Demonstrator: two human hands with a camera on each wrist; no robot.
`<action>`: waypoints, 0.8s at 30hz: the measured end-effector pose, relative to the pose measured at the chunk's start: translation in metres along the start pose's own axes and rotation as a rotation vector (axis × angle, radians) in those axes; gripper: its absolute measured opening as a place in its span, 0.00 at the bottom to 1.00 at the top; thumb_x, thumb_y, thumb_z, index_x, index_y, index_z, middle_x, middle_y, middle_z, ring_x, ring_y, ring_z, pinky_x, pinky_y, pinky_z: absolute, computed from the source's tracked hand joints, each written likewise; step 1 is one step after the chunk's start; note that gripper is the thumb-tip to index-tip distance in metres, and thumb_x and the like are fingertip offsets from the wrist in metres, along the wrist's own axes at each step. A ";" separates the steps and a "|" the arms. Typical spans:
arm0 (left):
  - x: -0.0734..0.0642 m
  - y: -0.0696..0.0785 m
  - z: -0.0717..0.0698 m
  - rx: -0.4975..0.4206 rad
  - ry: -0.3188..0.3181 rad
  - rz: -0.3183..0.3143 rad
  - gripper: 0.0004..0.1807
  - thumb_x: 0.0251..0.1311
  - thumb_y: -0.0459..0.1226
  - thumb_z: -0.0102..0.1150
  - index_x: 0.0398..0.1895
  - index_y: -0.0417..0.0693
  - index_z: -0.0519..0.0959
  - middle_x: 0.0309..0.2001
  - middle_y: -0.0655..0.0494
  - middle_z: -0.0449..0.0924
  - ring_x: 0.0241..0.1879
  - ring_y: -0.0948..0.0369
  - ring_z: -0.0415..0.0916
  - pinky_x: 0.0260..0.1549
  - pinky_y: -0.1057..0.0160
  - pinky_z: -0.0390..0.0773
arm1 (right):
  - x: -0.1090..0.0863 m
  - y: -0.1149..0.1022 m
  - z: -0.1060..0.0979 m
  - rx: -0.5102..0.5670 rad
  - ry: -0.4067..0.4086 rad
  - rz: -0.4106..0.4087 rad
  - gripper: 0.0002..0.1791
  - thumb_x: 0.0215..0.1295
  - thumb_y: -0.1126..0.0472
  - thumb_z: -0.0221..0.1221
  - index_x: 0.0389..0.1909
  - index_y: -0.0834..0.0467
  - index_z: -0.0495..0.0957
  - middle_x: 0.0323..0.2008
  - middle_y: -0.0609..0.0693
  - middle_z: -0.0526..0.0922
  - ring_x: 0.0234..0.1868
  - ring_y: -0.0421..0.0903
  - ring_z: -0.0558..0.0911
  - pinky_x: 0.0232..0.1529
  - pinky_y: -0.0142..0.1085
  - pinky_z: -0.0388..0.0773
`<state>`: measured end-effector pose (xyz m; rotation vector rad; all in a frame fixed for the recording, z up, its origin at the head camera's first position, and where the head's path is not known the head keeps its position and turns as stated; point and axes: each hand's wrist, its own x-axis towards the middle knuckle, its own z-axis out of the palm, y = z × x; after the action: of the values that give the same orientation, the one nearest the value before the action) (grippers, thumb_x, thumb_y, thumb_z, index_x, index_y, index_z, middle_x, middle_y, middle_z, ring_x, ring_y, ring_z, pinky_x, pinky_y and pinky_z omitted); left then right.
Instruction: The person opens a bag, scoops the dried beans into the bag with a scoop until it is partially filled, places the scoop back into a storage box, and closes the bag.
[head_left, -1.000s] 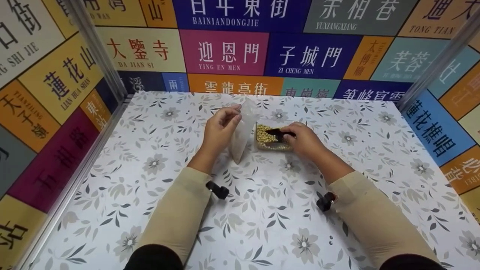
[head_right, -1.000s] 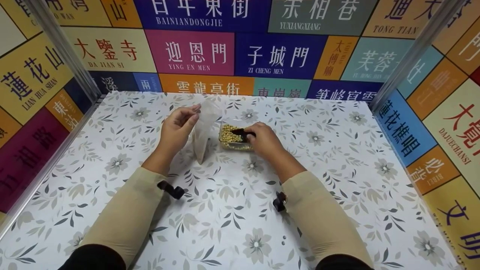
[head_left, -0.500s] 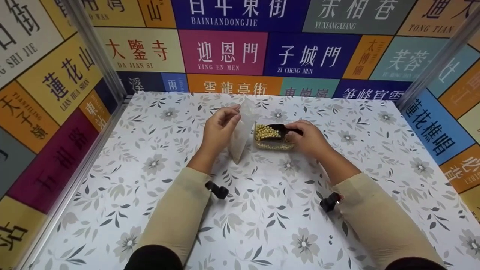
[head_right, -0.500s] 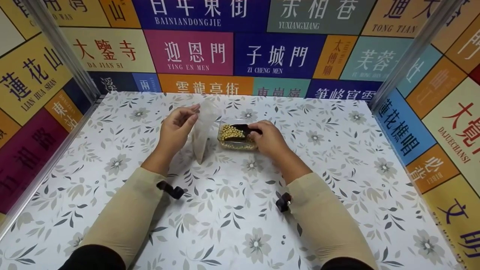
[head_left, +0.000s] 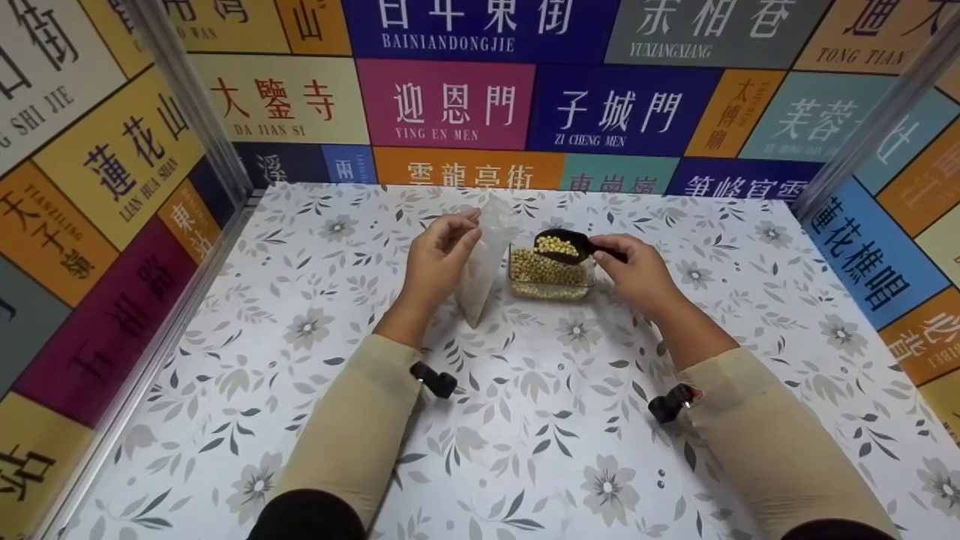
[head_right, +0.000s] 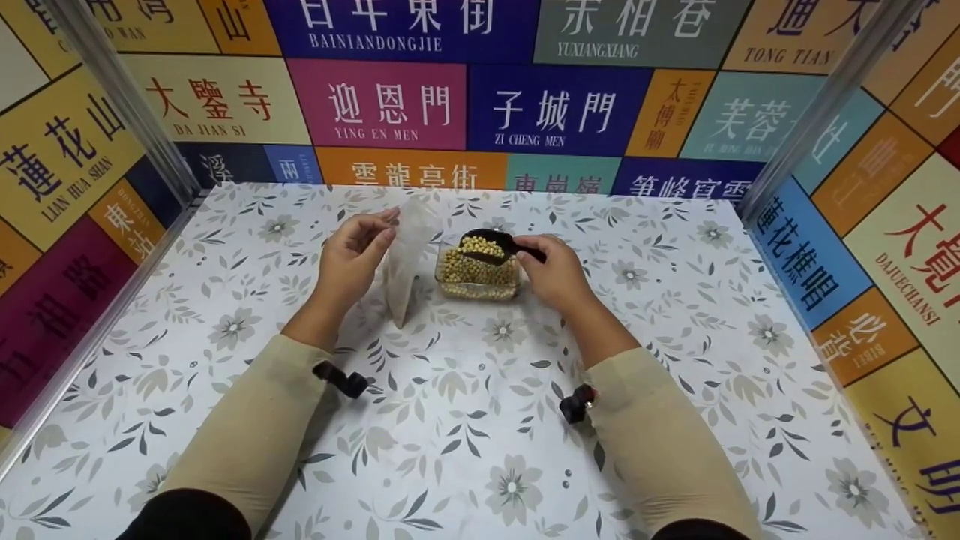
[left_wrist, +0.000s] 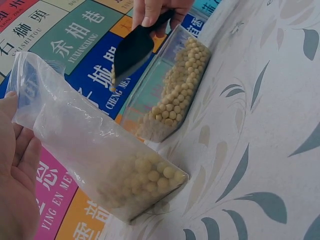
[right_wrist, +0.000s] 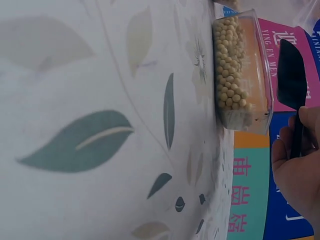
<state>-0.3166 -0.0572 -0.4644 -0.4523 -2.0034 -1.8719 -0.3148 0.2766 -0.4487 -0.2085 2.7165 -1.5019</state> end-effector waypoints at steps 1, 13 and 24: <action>0.000 0.000 0.000 -0.002 0.001 -0.001 0.08 0.74 0.38 0.66 0.46 0.42 0.84 0.64 0.53 0.86 0.63 0.59 0.84 0.66 0.64 0.83 | 0.000 -0.002 -0.001 -0.001 0.004 -0.001 0.22 0.84 0.52 0.56 0.72 0.54 0.77 0.71 0.56 0.78 0.71 0.53 0.78 0.69 0.42 0.79; 0.001 0.002 0.001 0.007 -0.007 -0.017 0.07 0.74 0.38 0.67 0.45 0.44 0.84 0.64 0.54 0.87 0.63 0.60 0.84 0.65 0.66 0.83 | 0.003 -0.034 -0.009 0.010 0.071 -0.037 0.23 0.84 0.51 0.56 0.72 0.55 0.77 0.73 0.56 0.76 0.71 0.52 0.77 0.69 0.42 0.79; -0.002 0.008 0.004 0.020 0.001 -0.041 0.06 0.74 0.34 0.65 0.46 0.40 0.83 0.66 0.49 0.85 0.65 0.57 0.83 0.66 0.66 0.82 | 0.011 -0.083 -0.001 -0.171 0.072 -0.180 0.20 0.84 0.55 0.55 0.70 0.52 0.79 0.68 0.52 0.77 0.66 0.50 0.78 0.68 0.45 0.79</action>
<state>-0.3112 -0.0530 -0.4581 -0.4074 -2.0433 -1.8735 -0.3173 0.2325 -0.3780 -0.4223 2.9565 -1.3378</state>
